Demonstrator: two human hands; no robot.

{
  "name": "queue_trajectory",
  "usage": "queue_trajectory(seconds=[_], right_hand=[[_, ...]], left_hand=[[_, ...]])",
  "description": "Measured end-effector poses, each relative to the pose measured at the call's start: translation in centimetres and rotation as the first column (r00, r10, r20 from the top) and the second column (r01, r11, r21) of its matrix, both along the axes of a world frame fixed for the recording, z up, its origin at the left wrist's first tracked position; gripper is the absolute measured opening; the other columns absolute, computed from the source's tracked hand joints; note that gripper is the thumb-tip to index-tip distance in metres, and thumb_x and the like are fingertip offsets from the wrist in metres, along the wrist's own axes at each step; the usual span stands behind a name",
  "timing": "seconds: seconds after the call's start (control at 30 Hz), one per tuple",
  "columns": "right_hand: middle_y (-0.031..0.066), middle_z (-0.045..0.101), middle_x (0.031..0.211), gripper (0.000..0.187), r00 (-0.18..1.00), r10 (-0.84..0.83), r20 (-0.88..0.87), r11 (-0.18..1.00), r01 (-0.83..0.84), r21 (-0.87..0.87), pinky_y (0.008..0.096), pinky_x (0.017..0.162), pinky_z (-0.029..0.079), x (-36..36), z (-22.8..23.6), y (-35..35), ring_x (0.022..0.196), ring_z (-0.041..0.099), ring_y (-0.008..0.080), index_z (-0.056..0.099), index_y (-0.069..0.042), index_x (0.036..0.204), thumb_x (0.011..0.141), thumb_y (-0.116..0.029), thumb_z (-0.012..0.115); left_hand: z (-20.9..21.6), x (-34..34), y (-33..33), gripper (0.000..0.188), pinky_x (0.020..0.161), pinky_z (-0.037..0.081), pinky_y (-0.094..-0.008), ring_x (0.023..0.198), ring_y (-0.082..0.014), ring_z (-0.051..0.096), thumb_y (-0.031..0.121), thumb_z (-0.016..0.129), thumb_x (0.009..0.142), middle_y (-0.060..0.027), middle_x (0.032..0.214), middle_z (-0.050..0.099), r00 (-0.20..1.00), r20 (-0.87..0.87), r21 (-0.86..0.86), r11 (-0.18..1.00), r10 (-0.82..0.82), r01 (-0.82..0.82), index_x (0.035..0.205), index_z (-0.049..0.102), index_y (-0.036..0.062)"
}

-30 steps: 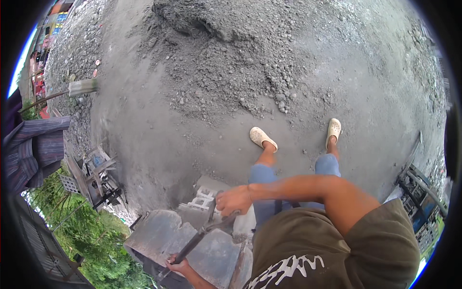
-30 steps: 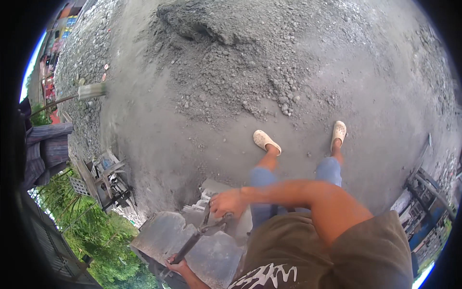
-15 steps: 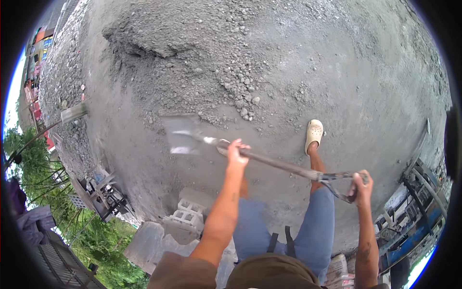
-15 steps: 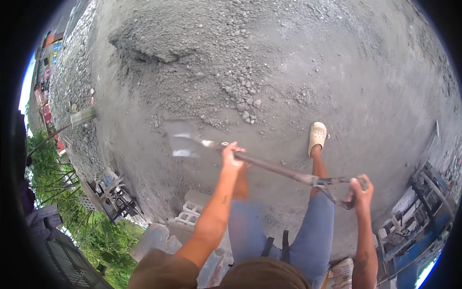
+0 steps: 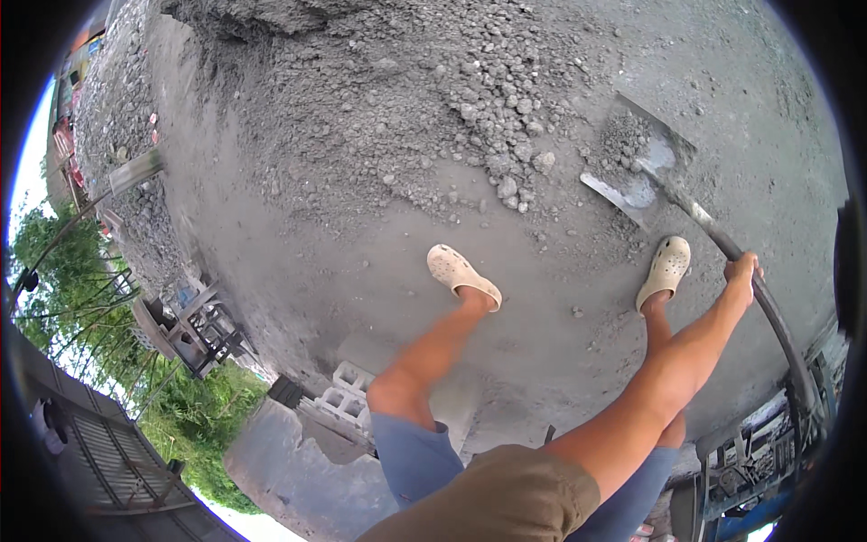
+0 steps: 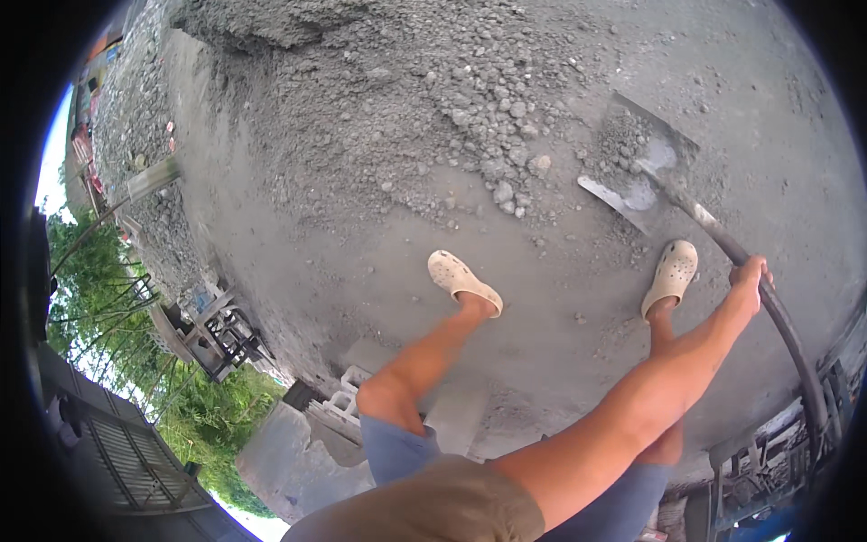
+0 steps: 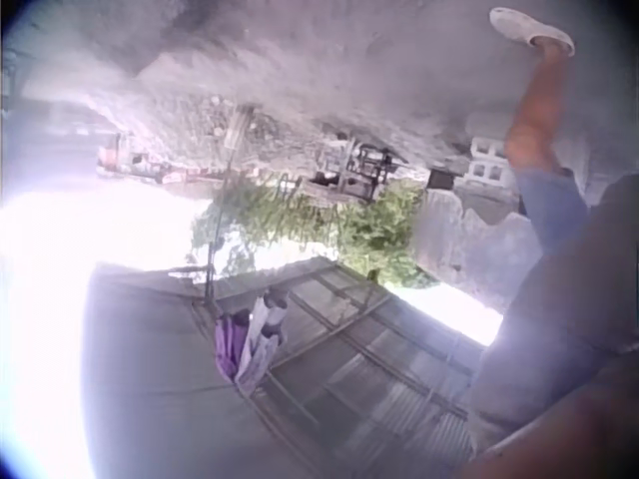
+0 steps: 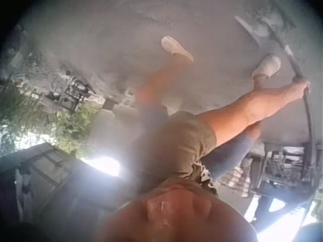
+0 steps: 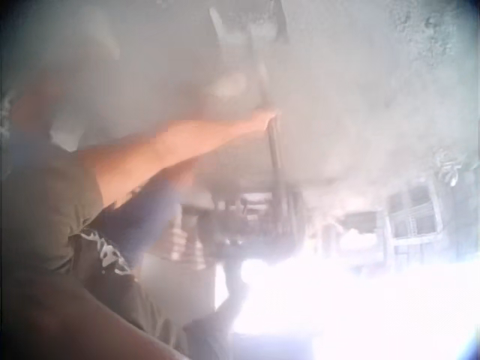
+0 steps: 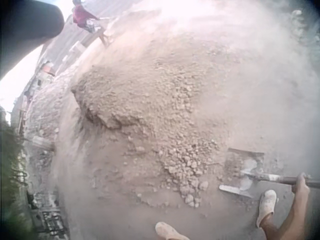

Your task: The person uses a shovel to scoop a mixture of sand and gravel from a pile on the ground and transfer it into a rotating concrete mixer.

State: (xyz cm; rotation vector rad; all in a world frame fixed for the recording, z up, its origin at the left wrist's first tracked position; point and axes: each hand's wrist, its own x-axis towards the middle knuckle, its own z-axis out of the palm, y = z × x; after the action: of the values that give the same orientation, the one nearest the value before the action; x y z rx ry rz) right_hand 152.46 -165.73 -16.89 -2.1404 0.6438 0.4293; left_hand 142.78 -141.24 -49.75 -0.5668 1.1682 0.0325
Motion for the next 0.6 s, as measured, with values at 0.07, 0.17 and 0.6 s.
queue_trajectory(seconds=[0.07,0.17,0.6], right_hand=[[-0.0043,0.042,0.053,0.023,0.999,0.040,-0.009,0.996,-0.039,0.086,0.0236,0.032,0.035,-1.4,-2.2,4.3,0.036,0.040,0.0076,0.051,-0.016,0.085,0.101,-0.033,0.053],[-0.0043,0.041,0.052,0.023,0.975,0.204,-0.085,0.918,-0.160,0.363,0.0239,0.032,0.036,-3.6,-9.8,8.0,0.036,0.040,0.0075,0.052,-0.016,0.086,0.101,-0.034,0.054],[0.0008,0.038,0.048,0.037,0.985,0.132,-0.109,0.916,-0.079,0.394,0.0292,0.030,0.036,-31.9,-3.5,17.3,0.031,0.039,0.0133,0.043,-0.012,0.070,0.096,-0.031,0.060]], left_hand=[[-2.3,-2.8,9.2,0.010,0.057,0.051,-0.0452,0.057,-0.0262,0.056,0.009,0.059,0.080,-0.0088,0.064,0.053,0.999,-0.010,0.102,0.994,0.032,-0.031,0.087,0.053,0.0075],[-9.4,-13.0,26.3,0.010,0.056,0.048,-0.0506,0.052,-0.0256,0.049,0.006,0.056,0.073,-0.0093,0.065,0.047,0.998,-0.057,0.154,0.988,0.008,0.001,0.076,0.047,0.0085],[5.1,-38.2,31.3,0.009,0.052,0.050,-0.0433,0.055,-0.0211,0.052,0.007,0.063,0.076,-0.0050,0.067,0.051,0.948,-0.318,0.503,0.851,0.023,0.148,0.078,0.054,0.0071]])
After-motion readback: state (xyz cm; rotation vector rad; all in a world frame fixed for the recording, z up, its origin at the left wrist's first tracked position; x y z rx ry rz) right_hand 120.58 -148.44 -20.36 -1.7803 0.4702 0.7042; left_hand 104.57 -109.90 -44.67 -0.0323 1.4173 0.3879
